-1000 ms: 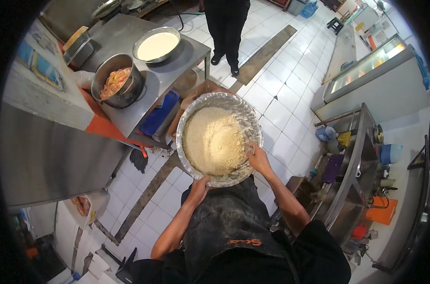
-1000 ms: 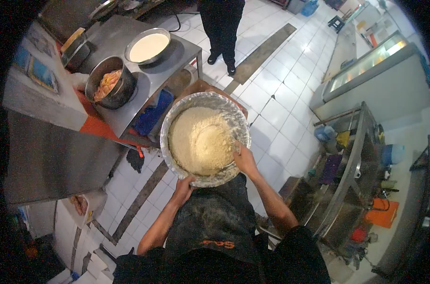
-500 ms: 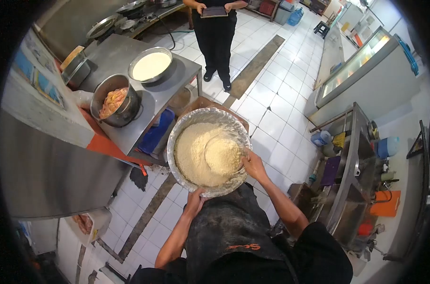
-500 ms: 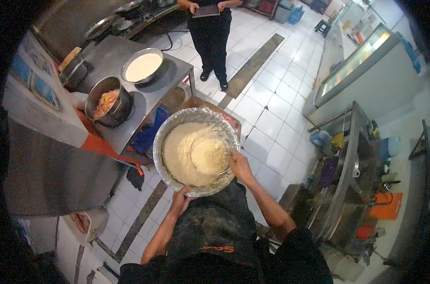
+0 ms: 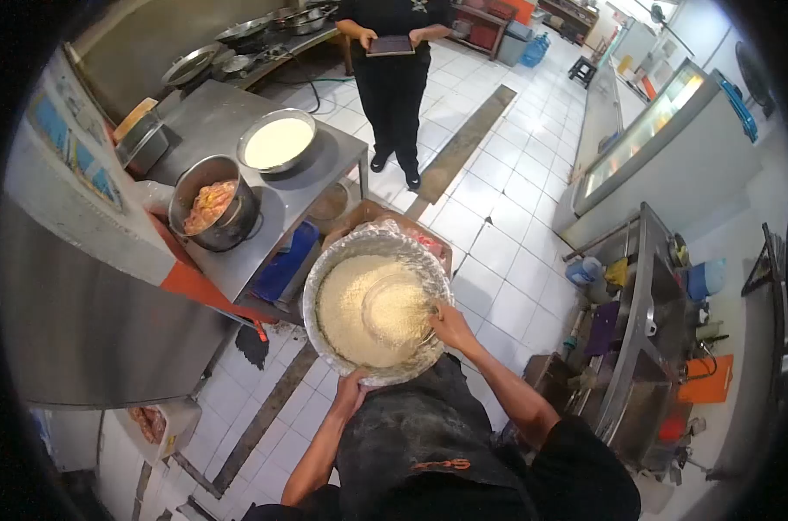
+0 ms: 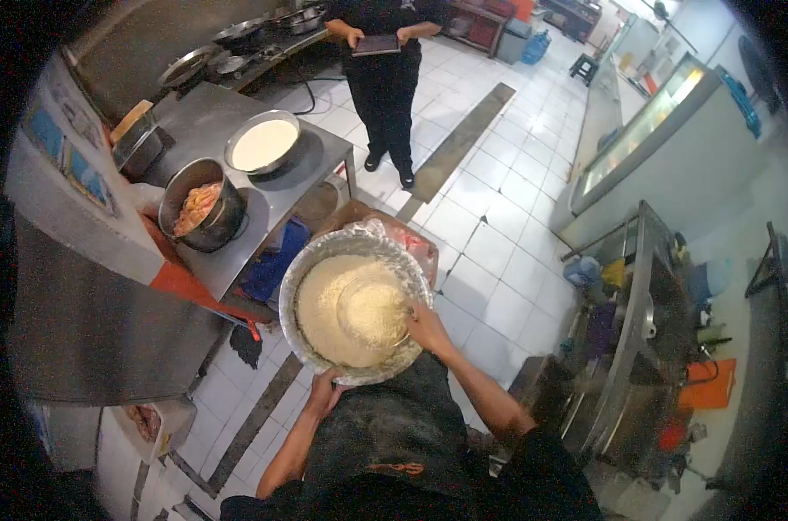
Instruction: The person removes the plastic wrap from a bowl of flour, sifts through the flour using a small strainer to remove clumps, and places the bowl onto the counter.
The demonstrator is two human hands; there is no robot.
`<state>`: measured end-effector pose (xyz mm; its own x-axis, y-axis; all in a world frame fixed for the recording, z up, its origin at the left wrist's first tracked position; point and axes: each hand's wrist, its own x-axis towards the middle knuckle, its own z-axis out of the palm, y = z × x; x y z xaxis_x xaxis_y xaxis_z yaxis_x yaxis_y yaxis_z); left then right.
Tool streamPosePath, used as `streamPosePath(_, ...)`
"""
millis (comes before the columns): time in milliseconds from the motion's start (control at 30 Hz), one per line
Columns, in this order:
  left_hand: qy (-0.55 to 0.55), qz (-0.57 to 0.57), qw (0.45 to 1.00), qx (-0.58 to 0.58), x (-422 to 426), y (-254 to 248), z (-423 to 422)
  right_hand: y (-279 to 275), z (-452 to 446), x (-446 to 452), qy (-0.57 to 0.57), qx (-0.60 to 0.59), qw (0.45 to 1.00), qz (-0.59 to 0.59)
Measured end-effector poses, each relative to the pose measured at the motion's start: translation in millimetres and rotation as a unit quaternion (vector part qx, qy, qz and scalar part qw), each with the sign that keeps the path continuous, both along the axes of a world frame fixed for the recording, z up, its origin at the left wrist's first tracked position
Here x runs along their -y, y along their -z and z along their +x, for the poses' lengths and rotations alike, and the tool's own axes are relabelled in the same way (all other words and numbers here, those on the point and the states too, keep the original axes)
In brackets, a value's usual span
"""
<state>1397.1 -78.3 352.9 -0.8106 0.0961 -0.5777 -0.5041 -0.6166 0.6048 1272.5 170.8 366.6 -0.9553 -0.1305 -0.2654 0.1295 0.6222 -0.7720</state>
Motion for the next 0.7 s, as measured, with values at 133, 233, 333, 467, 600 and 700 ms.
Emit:
streamPosePath(133,0.008,0.022,1.0,0.013,12.6,15.0,7.7,14.9,2.0,8.0,0.011,-0.006,1.0,-0.01)
streamPosePath(233,0.016,0.021,0.999,0.036,14.8,29.8,13.8,12.0,3.6,10.2,-0.002,-0.041,0.999,0.006)
streamPosePath(333,0.03,0.023,0.999,0.029,19.1,39.1,9.0,35.5,-4.0,7.8,-0.012,-0.094,0.995,0.017)
streamPosePath(467,0.069,-0.002,0.997,0.03,19.5,36.5,11.2,26.7,2.9,10.6,0.002,-0.058,0.998,-0.022)
streamPosePath(600,0.099,-0.009,0.994,0.035,21.4,33.9,11.5,23.6,4.6,13.5,-0.016,-0.039,0.999,0.024)
streamPosePath(700,0.124,-0.022,0.991,0.044,21.0,28.4,3.8,27.1,3.3,11.4,-0.013,-0.036,0.999,0.013)
